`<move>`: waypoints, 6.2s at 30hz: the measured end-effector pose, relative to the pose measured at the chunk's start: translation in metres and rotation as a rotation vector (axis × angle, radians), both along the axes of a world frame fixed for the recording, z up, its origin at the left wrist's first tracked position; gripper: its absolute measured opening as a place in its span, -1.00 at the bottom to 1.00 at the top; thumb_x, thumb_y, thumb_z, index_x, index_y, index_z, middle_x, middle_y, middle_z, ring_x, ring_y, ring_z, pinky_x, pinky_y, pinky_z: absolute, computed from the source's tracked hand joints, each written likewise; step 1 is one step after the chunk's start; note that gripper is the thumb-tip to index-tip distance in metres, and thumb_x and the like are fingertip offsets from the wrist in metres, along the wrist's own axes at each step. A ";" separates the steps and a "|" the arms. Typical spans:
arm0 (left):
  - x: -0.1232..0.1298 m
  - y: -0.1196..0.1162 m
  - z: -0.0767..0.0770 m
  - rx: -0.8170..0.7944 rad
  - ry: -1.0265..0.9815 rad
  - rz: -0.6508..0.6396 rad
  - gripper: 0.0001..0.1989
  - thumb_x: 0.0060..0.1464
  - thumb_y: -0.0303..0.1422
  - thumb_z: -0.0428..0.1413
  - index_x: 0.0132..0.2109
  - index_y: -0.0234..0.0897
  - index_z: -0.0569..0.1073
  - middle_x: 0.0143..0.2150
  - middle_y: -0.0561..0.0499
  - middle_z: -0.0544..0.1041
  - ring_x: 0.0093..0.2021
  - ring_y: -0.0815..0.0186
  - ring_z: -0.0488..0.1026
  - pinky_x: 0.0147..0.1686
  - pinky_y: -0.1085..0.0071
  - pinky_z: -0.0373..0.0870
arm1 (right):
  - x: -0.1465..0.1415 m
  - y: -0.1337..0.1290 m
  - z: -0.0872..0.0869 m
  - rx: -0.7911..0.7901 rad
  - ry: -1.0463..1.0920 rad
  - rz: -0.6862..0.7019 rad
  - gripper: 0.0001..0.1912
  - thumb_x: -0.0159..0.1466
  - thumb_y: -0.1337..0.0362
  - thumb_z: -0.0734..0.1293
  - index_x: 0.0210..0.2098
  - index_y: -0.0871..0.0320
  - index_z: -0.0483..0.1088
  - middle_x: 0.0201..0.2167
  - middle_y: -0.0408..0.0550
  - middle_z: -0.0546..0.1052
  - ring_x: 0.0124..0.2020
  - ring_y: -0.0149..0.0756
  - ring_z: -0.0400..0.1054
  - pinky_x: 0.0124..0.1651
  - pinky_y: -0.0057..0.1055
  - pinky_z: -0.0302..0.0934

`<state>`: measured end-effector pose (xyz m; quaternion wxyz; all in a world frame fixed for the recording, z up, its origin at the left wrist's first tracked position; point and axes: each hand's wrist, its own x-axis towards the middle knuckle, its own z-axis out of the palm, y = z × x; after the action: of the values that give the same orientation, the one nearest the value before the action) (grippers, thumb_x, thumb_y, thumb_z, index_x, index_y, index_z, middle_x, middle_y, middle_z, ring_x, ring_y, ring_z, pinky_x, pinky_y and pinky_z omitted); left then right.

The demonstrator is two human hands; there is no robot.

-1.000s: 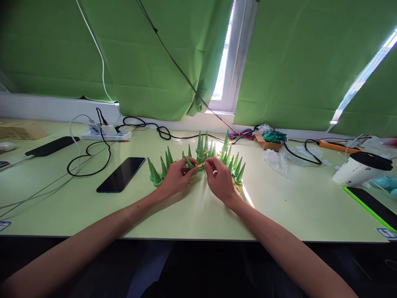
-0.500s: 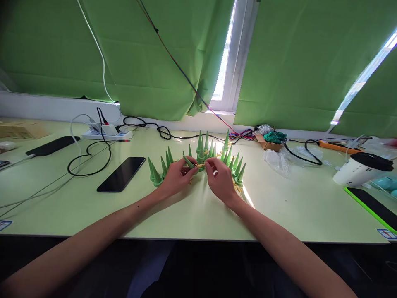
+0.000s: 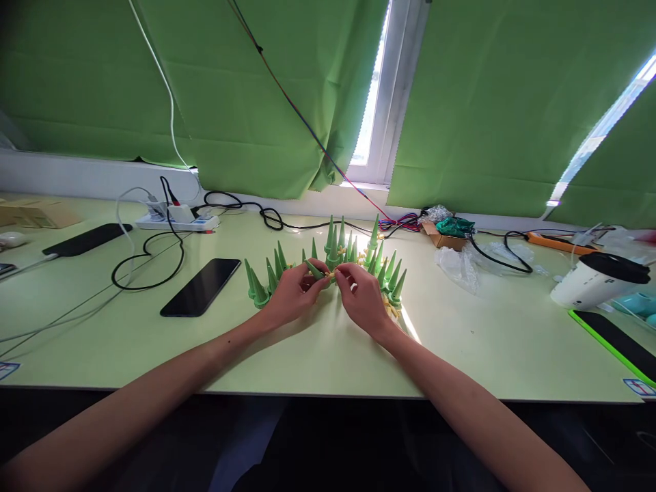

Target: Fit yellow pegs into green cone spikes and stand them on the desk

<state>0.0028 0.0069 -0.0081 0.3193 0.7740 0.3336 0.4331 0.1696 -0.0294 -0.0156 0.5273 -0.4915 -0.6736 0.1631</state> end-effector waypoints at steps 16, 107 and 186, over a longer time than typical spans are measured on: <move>-0.002 0.000 0.001 0.105 0.065 -0.017 -0.79 0.23 -0.23 0.07 -0.14 -0.29 0.43 -0.53 0.12 0.36 -0.59 0.48 0.19 -0.56 0.50 0.19 | -0.001 -0.001 0.000 -0.027 0.045 0.053 -0.72 0.37 0.05 0.23 -0.22 0.13 0.39 -0.30 -0.03 0.53 -0.41 -0.32 0.41 -0.43 -0.41 0.32; -0.001 0.000 -0.002 0.213 0.097 -0.039 -0.87 0.23 -0.32 0.06 -0.20 -0.29 0.41 -0.61 0.21 0.21 -0.62 0.49 0.11 -0.52 0.50 0.11 | 0.000 0.002 -0.002 -0.109 -0.078 -0.038 -0.62 0.42 0.01 0.12 -0.43 0.09 0.15 -0.66 -0.29 0.14 -0.62 -0.42 -0.02 -0.52 -0.42 -0.10; -0.002 0.001 -0.004 0.222 0.115 -0.015 -0.87 0.24 -0.33 0.06 -0.21 -0.29 0.45 -0.56 0.17 0.28 -0.58 0.49 0.16 -0.51 0.51 0.13 | -0.001 0.003 -0.004 -0.083 -0.147 0.021 -0.66 0.44 0.08 0.11 -0.42 0.10 0.18 -0.59 -0.24 0.26 -0.57 -0.41 0.08 -0.47 -0.41 -0.05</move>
<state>0.0008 0.0078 -0.0116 0.2153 0.8305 0.2956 0.4200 0.1685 -0.0267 -0.0195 0.4538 -0.5167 -0.7082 0.1599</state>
